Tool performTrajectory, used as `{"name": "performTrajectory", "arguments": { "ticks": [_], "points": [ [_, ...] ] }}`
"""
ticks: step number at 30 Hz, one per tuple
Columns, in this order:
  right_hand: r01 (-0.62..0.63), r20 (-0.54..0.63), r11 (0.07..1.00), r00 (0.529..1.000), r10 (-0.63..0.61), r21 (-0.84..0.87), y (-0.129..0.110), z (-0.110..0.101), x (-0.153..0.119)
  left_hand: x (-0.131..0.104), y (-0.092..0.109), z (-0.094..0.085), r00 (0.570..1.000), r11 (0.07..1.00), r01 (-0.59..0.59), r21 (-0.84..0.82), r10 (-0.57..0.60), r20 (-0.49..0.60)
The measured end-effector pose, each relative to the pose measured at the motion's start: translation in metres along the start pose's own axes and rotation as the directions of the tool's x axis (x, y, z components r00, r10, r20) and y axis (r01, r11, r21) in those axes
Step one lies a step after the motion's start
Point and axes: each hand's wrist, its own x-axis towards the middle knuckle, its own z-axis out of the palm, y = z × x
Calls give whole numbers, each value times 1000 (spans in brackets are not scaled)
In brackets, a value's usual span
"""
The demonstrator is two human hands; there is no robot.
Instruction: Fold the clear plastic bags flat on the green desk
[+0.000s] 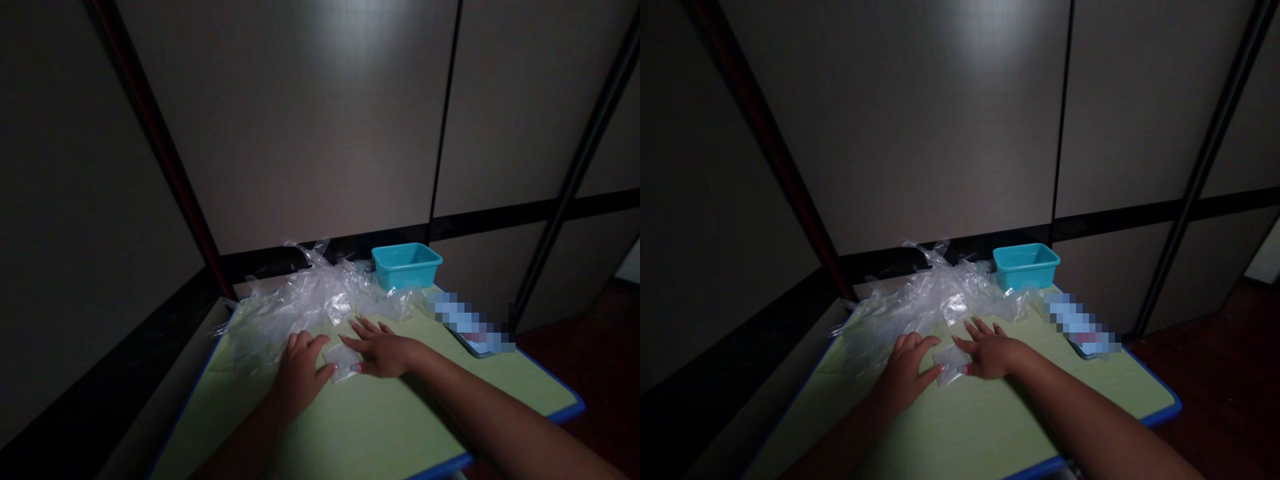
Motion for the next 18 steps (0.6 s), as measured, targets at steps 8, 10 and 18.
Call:
{"name": "performTrajectory", "arguments": {
  "ticks": [8, 10, 18],
  "points": [
    [-3, 3, 1000, 1000, 3, 3, 1, 0, 0, 1, 3, -4, 999, 999, 42, 12, -42, 31],
    [0, 4, 1000, 1000, 0, 8, 1, 0, 0, 1, 2, -3, 998, 999, 44, 14, -45, 33],
    [0, -1, 1000, 1000, 0, 8, 0, 0, 0, 0, 1, -1, 998, 999, 34, 16, -34, 47]
  ]
}}
